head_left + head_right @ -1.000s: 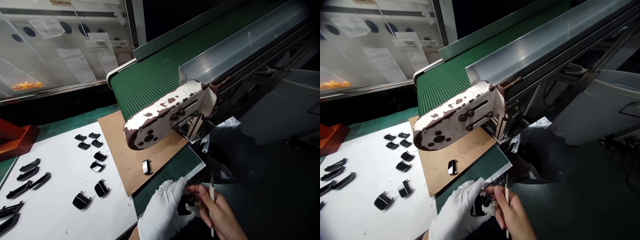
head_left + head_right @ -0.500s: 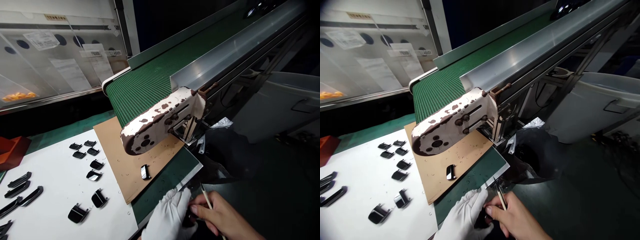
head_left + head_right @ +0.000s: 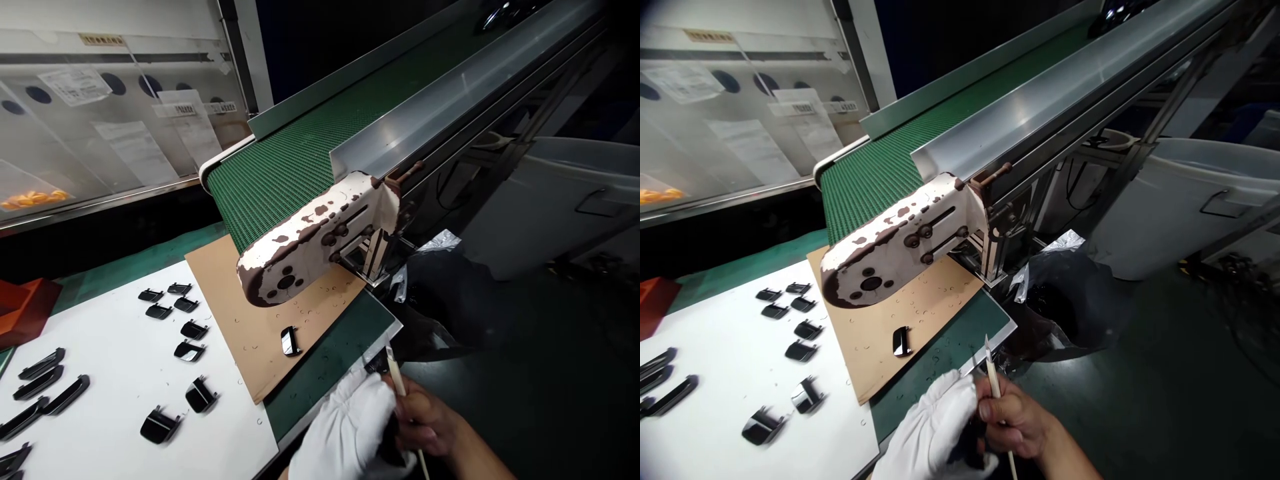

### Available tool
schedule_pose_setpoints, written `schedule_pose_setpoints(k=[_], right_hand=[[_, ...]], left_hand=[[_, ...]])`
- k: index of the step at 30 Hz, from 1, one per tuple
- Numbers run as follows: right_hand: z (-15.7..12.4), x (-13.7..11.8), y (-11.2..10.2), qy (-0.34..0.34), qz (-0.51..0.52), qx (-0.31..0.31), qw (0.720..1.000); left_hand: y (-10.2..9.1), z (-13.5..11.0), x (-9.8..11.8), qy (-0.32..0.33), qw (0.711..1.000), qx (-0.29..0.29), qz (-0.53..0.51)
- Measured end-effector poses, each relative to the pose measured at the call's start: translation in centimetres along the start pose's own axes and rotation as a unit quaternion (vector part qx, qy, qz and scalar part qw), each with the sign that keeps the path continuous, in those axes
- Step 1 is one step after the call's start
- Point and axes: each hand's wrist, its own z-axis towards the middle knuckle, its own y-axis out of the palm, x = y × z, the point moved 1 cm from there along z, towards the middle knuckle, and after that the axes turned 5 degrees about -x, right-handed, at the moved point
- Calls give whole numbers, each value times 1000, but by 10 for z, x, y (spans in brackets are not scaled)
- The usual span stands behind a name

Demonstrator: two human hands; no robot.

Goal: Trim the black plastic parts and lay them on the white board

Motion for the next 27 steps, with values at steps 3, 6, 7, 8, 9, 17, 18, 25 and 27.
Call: schedule_pose_setpoints(k=[3, 6, 7, 8, 9, 17, 18, 25, 27], right_hand=[[1, -2, -1, -28, -75, 62, 995], [-5, -5, 2, -36, -196, 154, 968], [-7, -5, 4, -34, -241, 189, 951], [-10, -5, 6, -31, -284, 223, 932], [-12, -6, 8, -27, -325, 254, 911], [-18, -8, 1, 25, -540, 354, 763], [-18, -9, -3, 32, -553, 362, 750], [-31, -20, -29, 50, -571, 445, 688], [-41, -35, -48, 42, -556, 485, 673]], left_hand=[[-10, 5, -3, 8, 999, 49, 22], [-12, 12, -4, -13, 998, 0, 65], [-9, 14, -3, -31, 995, -38, 88], [-5, 16, -3, -51, 990, -74, 112], [0, 18, -2, -66, 984, -98, 133], [41, 53, 10, -131, 958, -178, 182], [45, 60, 13, -137, 957, -183, 180], [59, 101, 21, -159, 962, -183, 126], [49, 106, 18, -169, 966, -167, 98]])
